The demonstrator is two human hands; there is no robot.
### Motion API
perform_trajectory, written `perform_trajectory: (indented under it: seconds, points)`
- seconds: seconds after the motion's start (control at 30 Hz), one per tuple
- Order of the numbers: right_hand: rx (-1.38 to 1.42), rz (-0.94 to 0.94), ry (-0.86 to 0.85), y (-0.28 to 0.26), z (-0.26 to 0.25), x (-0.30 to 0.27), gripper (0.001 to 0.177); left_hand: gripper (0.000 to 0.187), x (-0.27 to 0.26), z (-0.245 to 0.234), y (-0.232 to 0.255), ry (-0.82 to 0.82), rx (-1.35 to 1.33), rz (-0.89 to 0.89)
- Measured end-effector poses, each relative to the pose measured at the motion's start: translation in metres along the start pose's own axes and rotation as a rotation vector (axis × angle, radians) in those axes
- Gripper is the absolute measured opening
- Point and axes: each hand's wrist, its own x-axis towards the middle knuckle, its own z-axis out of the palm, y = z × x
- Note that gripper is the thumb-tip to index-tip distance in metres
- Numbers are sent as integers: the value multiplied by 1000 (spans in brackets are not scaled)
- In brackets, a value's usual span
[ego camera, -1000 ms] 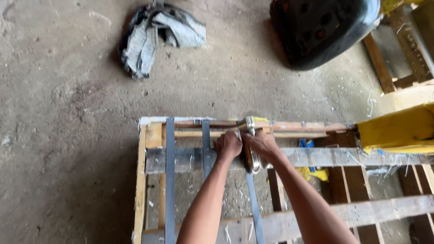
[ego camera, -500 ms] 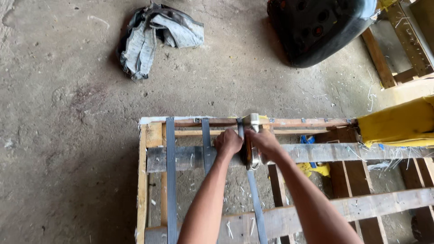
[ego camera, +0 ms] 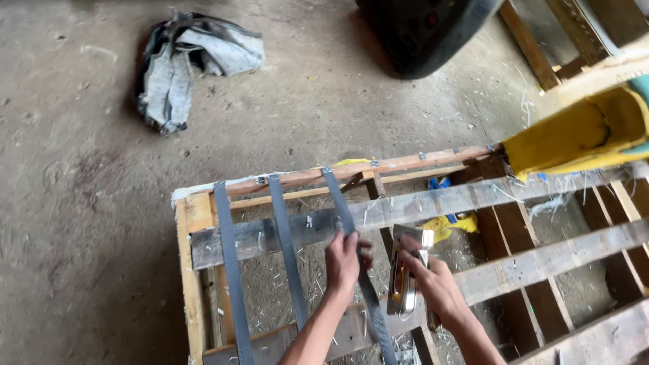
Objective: The person attaches webbing to a wooden furniture frame using a manual staple gun and cuts the webbing with scissors.
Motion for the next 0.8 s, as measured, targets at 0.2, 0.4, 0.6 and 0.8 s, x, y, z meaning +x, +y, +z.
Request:
perform_trajectory:
  seconds: [0.2,0.4,0.6,0.8]
  points:
    - [-101,251,-53,47,-17,-27,54,29,-49,-12,-67,186,17,-3]
    - [-13,258,-64,46,-52,-79,50,30,-61,31,-81,339,144,7]
    - [8,284,-82,49,-118,-159,47,29,-131,55,-103,421,245,-113]
    - [-137,396,-167,104,-189,-266,49,37,-231,63,-167,363,206,-201]
